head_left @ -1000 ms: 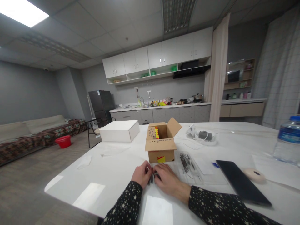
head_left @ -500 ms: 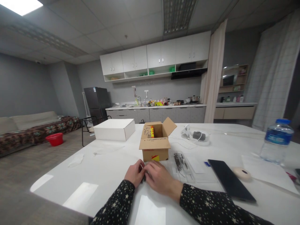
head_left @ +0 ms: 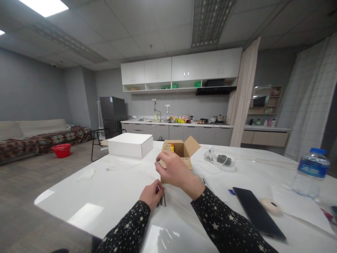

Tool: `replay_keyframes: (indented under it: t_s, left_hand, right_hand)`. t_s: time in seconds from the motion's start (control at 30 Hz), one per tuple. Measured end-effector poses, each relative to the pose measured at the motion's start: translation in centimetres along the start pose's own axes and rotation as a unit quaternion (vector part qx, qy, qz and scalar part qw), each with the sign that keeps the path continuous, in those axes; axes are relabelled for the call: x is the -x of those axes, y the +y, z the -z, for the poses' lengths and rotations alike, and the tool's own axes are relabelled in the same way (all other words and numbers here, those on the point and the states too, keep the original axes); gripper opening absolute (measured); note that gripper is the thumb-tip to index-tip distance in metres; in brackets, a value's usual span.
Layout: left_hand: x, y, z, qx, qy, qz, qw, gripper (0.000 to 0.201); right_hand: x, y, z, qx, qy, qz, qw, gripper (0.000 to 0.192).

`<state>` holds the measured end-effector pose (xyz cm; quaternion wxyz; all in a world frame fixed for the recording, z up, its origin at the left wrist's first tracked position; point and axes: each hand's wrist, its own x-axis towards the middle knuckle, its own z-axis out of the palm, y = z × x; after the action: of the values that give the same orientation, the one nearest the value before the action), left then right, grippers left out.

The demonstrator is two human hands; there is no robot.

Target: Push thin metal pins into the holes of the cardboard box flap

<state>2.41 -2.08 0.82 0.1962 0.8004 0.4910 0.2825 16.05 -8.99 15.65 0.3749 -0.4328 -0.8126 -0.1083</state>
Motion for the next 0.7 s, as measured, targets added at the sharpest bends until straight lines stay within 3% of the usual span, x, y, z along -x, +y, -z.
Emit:
replay_keyframes:
  t_s: [0.3, 0.5, 0.7]
  left_hand:
    - [0.9, -0.7, 0.9, -0.016, 0.015, -0.007, 1.0, 0.009]
    - [1.3, -0.3, 1.3, -0.037, 0.004, -0.006, 0.999, 0.009]
    - [1.3, -0.1, 1.3, -0.046, 0.002, -0.007, 0.999, 0.01]
  right_hand:
    - [-2.3, 2.6, 0.7, -0.033, -0.044, -0.143, 0.988, 0.027]
    - [-1.4, 3.5, -0.2, -0.017, -0.121, -0.16, 0.98, 0.037]
    - [-0.7, 4.4, -0.8, -0.009, -0.167, -0.159, 0.973, 0.028]
